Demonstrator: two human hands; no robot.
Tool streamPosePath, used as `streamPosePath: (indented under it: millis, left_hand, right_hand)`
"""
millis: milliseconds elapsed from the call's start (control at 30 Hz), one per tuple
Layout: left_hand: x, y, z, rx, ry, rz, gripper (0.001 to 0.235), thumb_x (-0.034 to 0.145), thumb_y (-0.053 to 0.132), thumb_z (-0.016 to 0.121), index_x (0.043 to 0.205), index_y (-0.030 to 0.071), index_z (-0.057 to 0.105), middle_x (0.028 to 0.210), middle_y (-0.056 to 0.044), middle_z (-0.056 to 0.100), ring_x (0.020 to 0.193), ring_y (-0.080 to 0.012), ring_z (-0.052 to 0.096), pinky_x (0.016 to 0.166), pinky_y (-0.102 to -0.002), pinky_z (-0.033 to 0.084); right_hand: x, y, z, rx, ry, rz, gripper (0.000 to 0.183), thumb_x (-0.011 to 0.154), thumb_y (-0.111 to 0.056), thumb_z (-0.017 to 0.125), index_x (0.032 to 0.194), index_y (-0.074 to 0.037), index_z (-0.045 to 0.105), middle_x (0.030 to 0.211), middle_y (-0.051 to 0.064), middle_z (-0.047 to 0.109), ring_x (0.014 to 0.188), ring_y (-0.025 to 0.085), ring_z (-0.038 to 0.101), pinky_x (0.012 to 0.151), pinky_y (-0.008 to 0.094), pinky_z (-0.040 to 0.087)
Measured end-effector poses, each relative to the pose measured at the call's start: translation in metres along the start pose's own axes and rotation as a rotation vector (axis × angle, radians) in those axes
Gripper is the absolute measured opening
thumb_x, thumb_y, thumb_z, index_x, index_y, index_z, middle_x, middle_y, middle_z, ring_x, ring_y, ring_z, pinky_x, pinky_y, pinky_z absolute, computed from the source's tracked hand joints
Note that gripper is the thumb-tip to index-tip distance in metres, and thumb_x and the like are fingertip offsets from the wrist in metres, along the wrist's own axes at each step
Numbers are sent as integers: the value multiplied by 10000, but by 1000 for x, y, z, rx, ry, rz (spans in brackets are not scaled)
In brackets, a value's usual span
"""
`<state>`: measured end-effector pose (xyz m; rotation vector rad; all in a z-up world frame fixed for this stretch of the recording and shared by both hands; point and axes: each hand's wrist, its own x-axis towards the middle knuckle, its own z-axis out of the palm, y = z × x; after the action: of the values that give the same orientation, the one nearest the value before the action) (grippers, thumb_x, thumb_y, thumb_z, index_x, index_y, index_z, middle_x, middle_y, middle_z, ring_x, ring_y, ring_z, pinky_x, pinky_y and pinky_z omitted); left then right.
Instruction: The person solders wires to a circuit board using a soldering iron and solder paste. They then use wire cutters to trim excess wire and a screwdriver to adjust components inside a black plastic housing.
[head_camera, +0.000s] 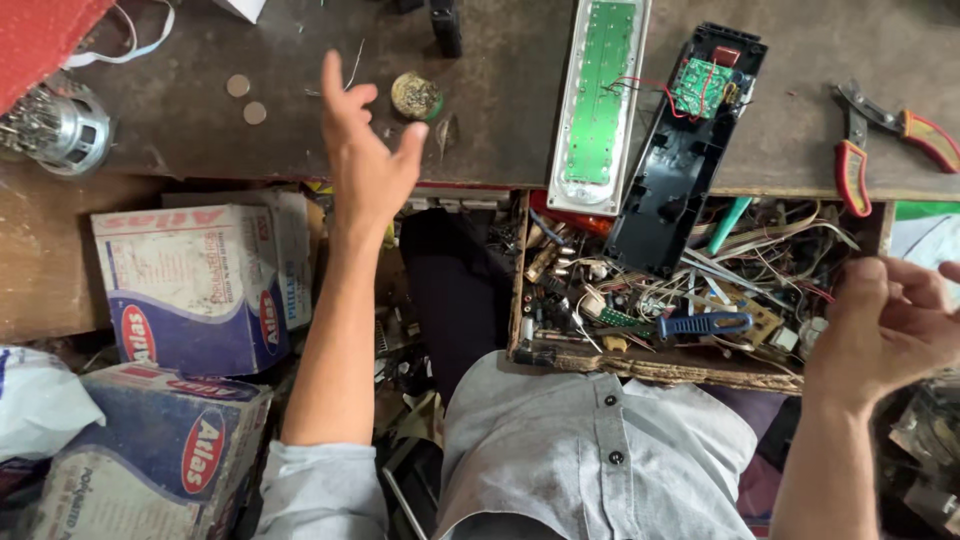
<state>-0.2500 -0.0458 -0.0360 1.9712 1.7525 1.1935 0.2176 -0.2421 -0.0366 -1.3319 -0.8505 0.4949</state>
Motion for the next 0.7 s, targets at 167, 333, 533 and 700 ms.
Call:
streamPosePath:
  millis: [167,333,533,700]
  left_hand:
    - [19,4,25,82,-90,34,1185,826,167,935,1617,-2,69,1305,-213,569,1222,-382,516,1088,-481,434]
    - [16,42,23,63,-40,62,1073,944,109,879,1644,22,71,1271,-164,618,1250,-322,564,1167,-475,453]
    - [-38,167,40,-566,-389,172,1035,919,249,886,1629,11,172,1165,-106,707,1035,-189,726,920,-361,610]
    - [-56,238,56,-706,-685,217,1159,834,228,914,1665,6,136,1262,-146,690,1183,-224,706,1097,-390,554]
  right_hand:
    - [-5,-20,21,37,-78,-55,477,1104,50,726,1374,-91,359,979,80,608,725,87,535,646,208,437]
    - [-17,-37,34,20,-114,-39,398,1086,66,729,1297,-95,433,997,87,694,766,75,605,614,187,460]
    - [-11,-51,55,416,-548,520,577,1005,-335,689,1434,-14,474,1228,178,682,996,177,700,782,286,575]
    - [-6,-39,54,953,-756,858,858,1005,-578,635,1544,52,415,1385,262,622,1104,260,685,902,367,574]
